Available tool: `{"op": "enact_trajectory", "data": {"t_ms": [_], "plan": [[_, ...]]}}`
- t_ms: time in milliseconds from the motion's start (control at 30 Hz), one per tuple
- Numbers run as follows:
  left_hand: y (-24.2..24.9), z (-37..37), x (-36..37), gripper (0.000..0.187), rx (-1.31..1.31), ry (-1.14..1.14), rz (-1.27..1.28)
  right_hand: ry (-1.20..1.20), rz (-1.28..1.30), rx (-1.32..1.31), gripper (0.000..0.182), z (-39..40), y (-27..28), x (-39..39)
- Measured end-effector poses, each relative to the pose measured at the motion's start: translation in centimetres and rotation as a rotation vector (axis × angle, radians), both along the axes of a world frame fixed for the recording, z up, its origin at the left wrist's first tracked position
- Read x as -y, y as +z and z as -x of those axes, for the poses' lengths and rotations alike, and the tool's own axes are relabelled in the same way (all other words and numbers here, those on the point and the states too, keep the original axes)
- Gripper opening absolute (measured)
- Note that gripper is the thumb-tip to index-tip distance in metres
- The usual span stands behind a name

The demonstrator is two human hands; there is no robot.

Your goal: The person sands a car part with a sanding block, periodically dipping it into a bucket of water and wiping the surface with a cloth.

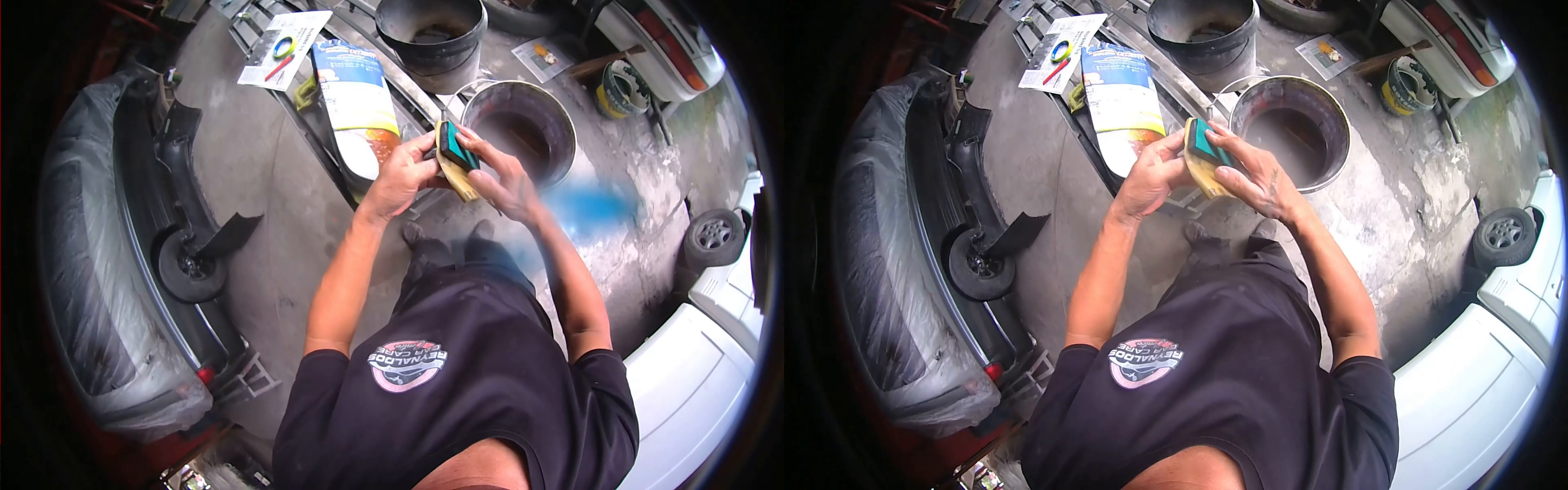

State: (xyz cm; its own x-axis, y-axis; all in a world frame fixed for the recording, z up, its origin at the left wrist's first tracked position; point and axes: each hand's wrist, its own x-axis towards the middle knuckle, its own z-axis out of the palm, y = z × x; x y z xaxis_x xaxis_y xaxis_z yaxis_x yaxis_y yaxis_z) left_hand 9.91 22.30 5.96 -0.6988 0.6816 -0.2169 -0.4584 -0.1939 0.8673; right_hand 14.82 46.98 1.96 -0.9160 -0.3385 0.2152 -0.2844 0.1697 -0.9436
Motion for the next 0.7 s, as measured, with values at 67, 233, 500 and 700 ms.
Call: {"op": "enact_trajectory", "data": {"t_ms": [67, 233, 500, 700], "plan": [[-1.0, -0.5, -0.3, 0.054, -0.042, 0.04, 0.019, 0.076, 0.086, 0.099, 0.08, 0.0, -0.4, -0.8], [-2.3, -1.0, -1.5, 0.036, -0.134, 0.214, 0.228, 0.215, 0.027, 0.188, 0.099, -0.3, 0.0, -1.3], [-4.8, -1.2, -2.8, 0.048, -0.213, 0.3, 0.319, -0.008, 0.246, 0.393, 0.062, -0.3, -4.2, -0.3], [-6.5, -0.8, -3.5, 0.058, -0.063, 0.261, 0.262, -0.094, 0.25, 0.379, 0.062, -0.3, -4.9, 0.2]]}}
